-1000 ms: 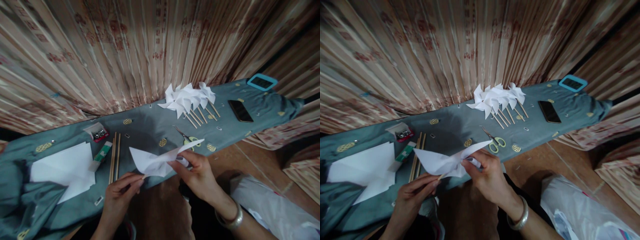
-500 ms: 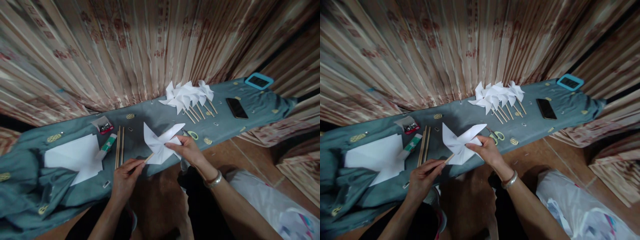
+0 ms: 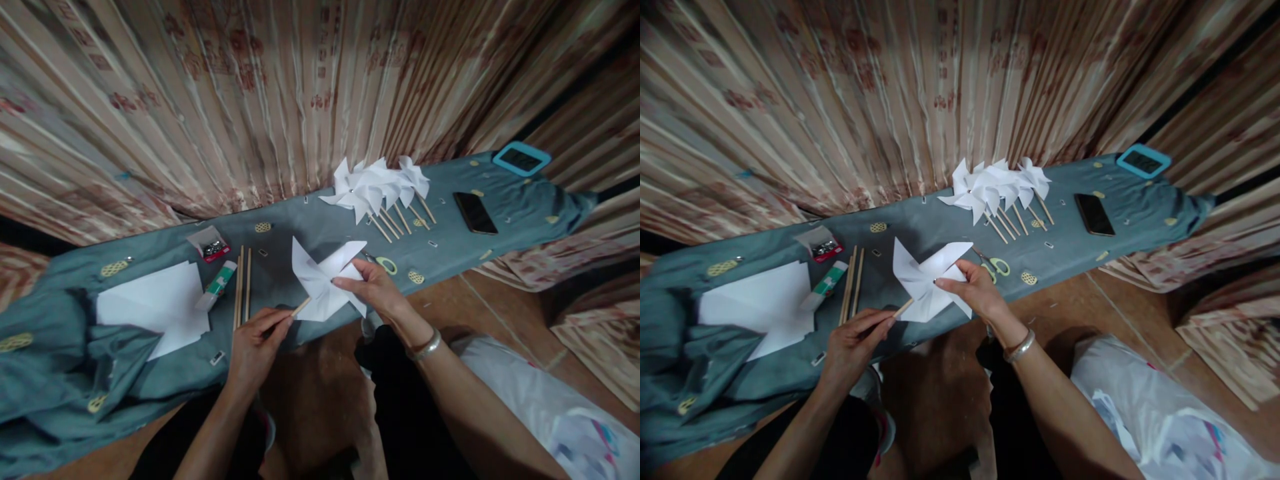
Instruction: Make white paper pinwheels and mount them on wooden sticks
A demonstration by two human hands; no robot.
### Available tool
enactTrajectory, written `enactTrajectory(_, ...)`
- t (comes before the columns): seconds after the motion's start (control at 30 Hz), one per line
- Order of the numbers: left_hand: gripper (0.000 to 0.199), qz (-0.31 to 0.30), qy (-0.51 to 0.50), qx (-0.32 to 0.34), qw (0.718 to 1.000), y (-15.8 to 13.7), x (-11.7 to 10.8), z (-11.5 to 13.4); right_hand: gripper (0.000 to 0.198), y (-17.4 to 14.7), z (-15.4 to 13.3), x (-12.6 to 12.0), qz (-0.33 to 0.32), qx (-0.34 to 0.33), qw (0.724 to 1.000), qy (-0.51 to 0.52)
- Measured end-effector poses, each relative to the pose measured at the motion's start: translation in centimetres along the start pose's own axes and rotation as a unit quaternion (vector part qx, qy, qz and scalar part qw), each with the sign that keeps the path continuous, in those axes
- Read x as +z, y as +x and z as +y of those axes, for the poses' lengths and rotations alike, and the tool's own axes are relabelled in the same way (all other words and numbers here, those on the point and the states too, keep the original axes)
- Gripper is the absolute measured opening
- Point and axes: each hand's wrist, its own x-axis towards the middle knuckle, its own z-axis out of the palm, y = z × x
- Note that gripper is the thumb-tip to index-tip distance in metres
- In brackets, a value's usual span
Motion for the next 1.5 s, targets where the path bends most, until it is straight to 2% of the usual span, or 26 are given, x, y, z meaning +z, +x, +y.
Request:
enactTrajectory(0.23,0.021,-0.022,0.009,0.01,1.0,0.0,0.1,-0.1,0.033,0.1,0.1,-0.3,-0.006,0.011,1.0,0.01)
enactTrajectory(0.47,0.02,-0.015,-0.005,0.022,1.0,-0.1,0.3,-0.4,0.03,0.1,0.1,-0.4,-0.004,0.017,1.0,0.014)
enactTrajectory(0.77,0.016,0.008,-0.026,0.002,1.0,-0.1,0.4,-0.2,0.031,0.1,0.1,0.1,-0.015,0.015,0.999,0.025)
enactTrajectory(0.93,0.018,0.013,-0.071,-0.019,0.997,-0.7,1.4,-0.8,0.031,0.6,0.4,-0.1,-0.023,0.021,0.999,0.011)
enactTrajectory(1.1,0.018,0.005,-0.17,-0.094,0.981,-1.9,2.9,-0.8,0.032,1.2,0.6,-0.7,-0.045,0.043,0.998,-0.008)
enactTrajectory(1.33,0.033,-0.037,-0.266,-0.267,0.926,-3.5,3.9,0.1,0.031,1.2,0.8,-0.4,-0.071,0.078,0.994,-0.026)
enactTrajectory(1.5,0.038,-0.056,-0.286,-0.292,0.911,-4.1,4.2,0.3,0.033,1.1,0.7,0.1,-0.095,0.076,0.992,-0.042)
